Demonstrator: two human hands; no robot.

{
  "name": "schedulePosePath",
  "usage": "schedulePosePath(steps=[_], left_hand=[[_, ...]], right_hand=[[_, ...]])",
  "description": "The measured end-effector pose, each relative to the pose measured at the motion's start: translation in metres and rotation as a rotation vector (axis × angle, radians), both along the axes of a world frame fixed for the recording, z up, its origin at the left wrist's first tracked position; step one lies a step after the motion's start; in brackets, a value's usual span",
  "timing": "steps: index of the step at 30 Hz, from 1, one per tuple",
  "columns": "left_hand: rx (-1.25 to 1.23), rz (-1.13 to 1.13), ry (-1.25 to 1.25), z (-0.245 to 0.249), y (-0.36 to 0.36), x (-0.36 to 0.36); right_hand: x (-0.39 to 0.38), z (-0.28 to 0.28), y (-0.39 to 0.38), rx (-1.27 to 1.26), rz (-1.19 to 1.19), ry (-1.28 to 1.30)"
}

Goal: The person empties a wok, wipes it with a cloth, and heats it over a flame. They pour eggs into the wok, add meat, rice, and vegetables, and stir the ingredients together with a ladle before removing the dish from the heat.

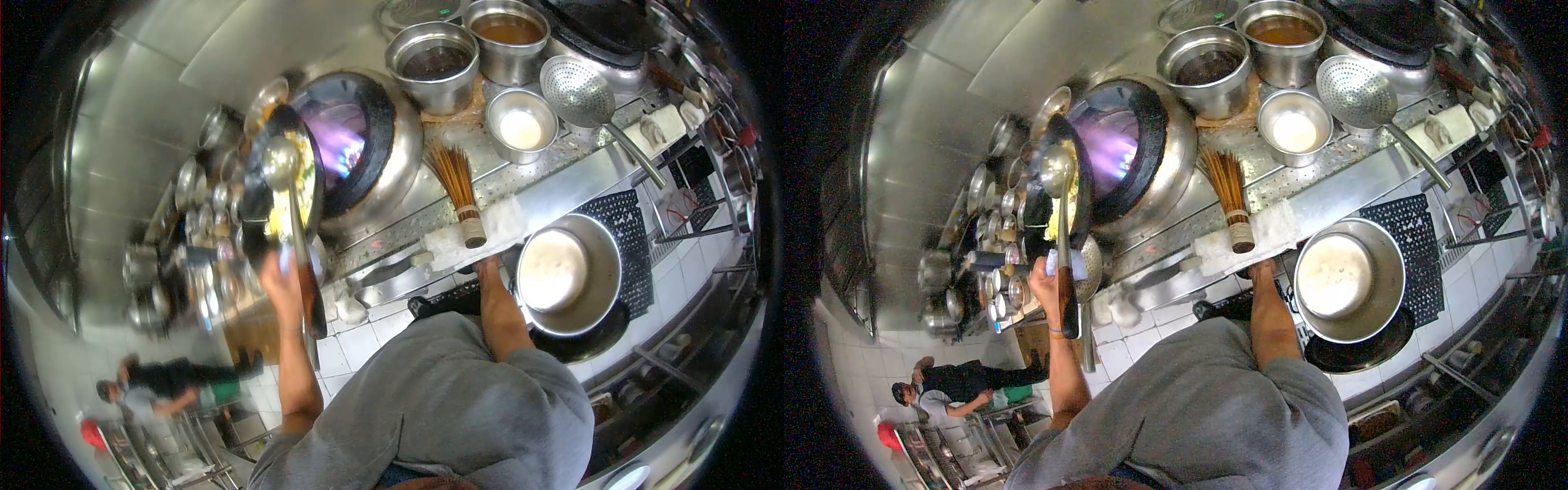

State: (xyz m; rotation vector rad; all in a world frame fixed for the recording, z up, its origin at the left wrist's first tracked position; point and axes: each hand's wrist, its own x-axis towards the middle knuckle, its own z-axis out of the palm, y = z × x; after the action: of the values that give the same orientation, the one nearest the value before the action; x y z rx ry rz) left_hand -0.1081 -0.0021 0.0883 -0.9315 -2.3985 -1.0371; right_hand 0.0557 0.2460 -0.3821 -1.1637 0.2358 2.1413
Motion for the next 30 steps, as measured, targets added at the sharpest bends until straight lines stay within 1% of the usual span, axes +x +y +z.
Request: schedulePosePath(steps=[4, 7, 13, 16, 19, 22, 24, 25, 27, 28, 29, 30], left_hand=[[-0.019, 0.001, -0.076, -0.002, -0.005, -0.002], [-0.049, 0.032, -0.079, 0.002, -0.002, 0.002], [0.002, 0.035, -0.135, -0.009, -0.011, -0.007], [-0.05, 0.027, -0.082, 0.001, -0.006, -0.001], [0.071, -0.001, -0.136, -0.014, -0.012, -0.012], [-0.05, 0.077, -0.14, -0.017, -0.019, -0.016], [-0.053, 0.043, -0.109, -0.014, -0.014, -0.013], [-0.053, 0.027, -0.093, -0.008, -0.007, -0.008], [-0.137, -0.033, -0.017, 0.004, 0.01, 0.009], [-0.177, -0.059, 0.014, -0.003, 0.011, 0.009], [-0.279, -0.091, 0.142, 0.0, 0.02, 0.016], [-0.349, -0.131, 0.172, 0.004, 0.026, 0.023]], right_hand=[[0.003, 0.002, -0.001, -0.003, 0.001, -0.008], [0.003, 0.004, 0.0, -0.001, -0.002, -0.009], [0.003, 0.007, 0.0, 0.004, -0.008, -0.014], [0.001, 0.008, 0.001, 0.006, -0.015, -0.015], [0.0, 0.01, 0.0, 0.006, -0.027, -0.023], [-0.001, 0.015, -0.002, 0.005, -0.032, -0.041], [0.001, 0.022, -0.004, -0.012, -0.019, -0.051], [0.006, 0.032, -0.006, -0.037, 0.036, -0.025], [0.013, 0.059, -0.01, -0.077, 0.153, 0.026], [0.022, 0.06, -0.014, -0.036, 0.28, -0.007], [0.035, 0.061, -0.02, 0.101, 0.552, -0.046], [0.05, 0.066, -0.026, 0.336, 0.903, -0.084]])
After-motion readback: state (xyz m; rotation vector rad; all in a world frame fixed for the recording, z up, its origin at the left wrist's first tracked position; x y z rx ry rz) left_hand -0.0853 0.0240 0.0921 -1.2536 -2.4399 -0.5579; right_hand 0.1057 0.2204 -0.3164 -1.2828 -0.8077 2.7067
